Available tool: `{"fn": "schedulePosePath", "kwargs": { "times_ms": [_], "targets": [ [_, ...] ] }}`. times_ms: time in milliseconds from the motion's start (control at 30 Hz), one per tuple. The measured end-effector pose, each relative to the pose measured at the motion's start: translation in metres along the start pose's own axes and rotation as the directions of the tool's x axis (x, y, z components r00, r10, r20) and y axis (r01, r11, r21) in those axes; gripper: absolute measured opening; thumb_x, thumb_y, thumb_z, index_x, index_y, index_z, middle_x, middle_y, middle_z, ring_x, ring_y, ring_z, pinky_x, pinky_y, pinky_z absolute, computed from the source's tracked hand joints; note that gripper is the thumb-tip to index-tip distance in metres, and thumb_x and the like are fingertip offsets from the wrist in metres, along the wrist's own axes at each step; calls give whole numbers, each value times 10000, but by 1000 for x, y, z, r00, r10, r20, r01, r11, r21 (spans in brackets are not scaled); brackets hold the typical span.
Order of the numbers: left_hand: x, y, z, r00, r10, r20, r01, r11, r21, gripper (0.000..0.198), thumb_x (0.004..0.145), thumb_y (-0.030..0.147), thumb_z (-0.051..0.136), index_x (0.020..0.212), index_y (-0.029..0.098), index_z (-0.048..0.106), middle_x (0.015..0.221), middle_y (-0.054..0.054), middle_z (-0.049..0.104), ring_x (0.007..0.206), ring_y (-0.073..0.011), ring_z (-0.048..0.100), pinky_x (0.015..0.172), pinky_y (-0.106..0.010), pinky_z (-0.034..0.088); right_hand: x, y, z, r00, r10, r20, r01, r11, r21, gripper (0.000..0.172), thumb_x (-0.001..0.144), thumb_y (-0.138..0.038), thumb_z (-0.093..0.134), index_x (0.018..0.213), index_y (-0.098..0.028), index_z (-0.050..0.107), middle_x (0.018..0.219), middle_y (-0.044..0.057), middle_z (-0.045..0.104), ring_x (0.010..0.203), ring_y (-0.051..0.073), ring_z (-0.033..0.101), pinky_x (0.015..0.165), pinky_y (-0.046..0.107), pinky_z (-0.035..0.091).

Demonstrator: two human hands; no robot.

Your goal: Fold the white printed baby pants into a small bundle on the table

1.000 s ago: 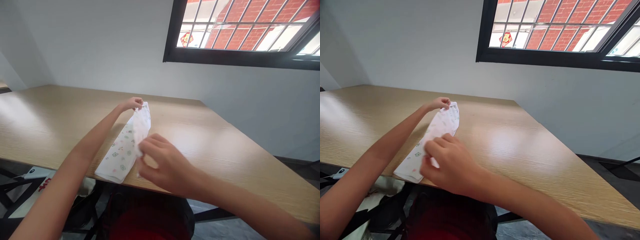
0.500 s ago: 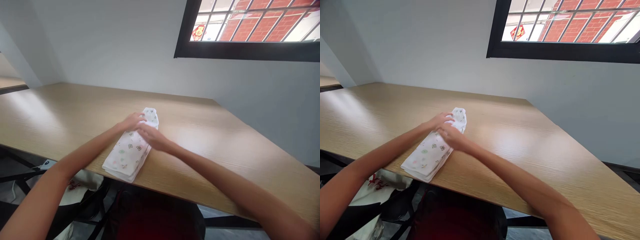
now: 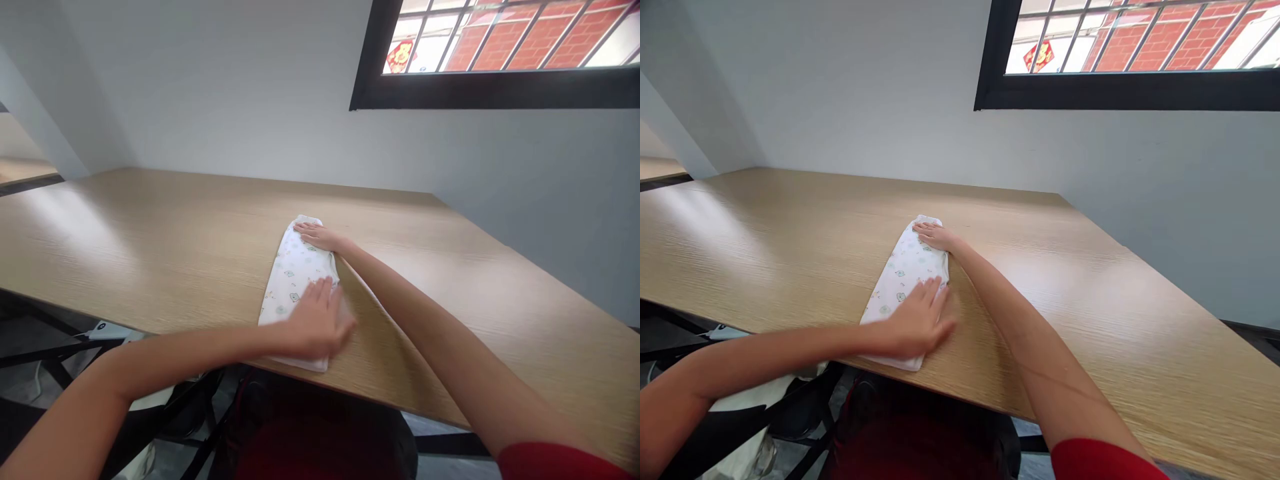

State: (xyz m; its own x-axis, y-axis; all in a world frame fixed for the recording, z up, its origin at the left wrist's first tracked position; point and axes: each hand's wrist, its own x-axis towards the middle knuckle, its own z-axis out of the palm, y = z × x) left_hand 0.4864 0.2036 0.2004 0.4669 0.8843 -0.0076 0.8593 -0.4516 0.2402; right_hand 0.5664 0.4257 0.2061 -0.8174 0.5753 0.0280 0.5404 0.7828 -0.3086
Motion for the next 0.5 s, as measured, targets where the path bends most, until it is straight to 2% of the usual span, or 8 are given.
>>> {"fn": "schedulePosePath", "kwargs": {
  "times_ms": [33,133,200,233,300,400,467,500],
  "targets": [
    [-20,14,2,997,58,55,-56,998,-33,737,874,580,111,1384,50,157,1424,-198,5,1327,-314,-11,1105,-479,140,0,2,-1,1000,-8,-3,8,1000,-14,467,951,-225,245,1402,-104,254,1419,63,168,1319,184,101,1088,372,30],
    [-69,37,0,978,194,81,-194,981,-12,808,833,648,213,1379,54,185,1409,-235,43,1315,-363,24,1081,-488,202,-2,-4,-4,1000,-19,-6,18,999,-50,437,946,-188,268,1371,-96,309,1403,89,221,1308,200,152,1081,391,84],
    [-82,37,-13,960,270,67,-274,961,47,732,841,589,336,1354,74,256,1380,-229,201,1289,-355,206,1034,-449,306,-9,-20,-6,1000,-22,-15,21,997,-71,391,931,-165,308,1300,-84,407,1350,124,325,1267,229,254,1056,411,167],
    [-84,35,-23,957,281,70,-287,954,84,639,849,535,379,1310,94,341,1325,-206,324,1228,-330,332,989,-425,360,-16,-32,-7,999,-28,-20,26,997,-79,359,920,-157,331,1247,-80,459,1300,137,389,1224,239,325,1031,413,221],
    [-82,25,-45,976,199,90,-214,956,200,467,862,477,387,1123,113,519,1095,-161,521,1002,-284,508,858,-409,438,-39,-62,-6,999,-51,-16,50,995,-91,292,901,-154,371,1133,-87,535,1167,139,496,1093,234,452,952,393,323],
    [-76,9,-72,991,-7,134,-50,906,421,535,832,585,372,886,102,598,840,-141,553,792,-282,529,703,-416,449,-93,-114,2,992,-123,20,124,988,-86,222,901,-206,405,1012,-129,581,1030,93,548,952,194,505,856,349,388],
    [-74,1,-76,979,-21,204,-77,884,460,588,761,660,444,873,102,597,830,-132,546,784,-274,526,676,-384,450,-133,-144,14,985,-169,28,170,982,-86,218,906,-258,411,923,-137,592,972,77,549,905,186,497,841,359,386],
    [-73,-2,-72,971,9,239,-119,884,452,595,718,674,501,875,108,593,841,-122,544,787,-263,526,671,-365,452,-152,-156,21,982,-189,-17,186,976,-109,237,894,-316,438,887,-132,587,947,78,543,888,199,486,829,384,385]
  ]
}}
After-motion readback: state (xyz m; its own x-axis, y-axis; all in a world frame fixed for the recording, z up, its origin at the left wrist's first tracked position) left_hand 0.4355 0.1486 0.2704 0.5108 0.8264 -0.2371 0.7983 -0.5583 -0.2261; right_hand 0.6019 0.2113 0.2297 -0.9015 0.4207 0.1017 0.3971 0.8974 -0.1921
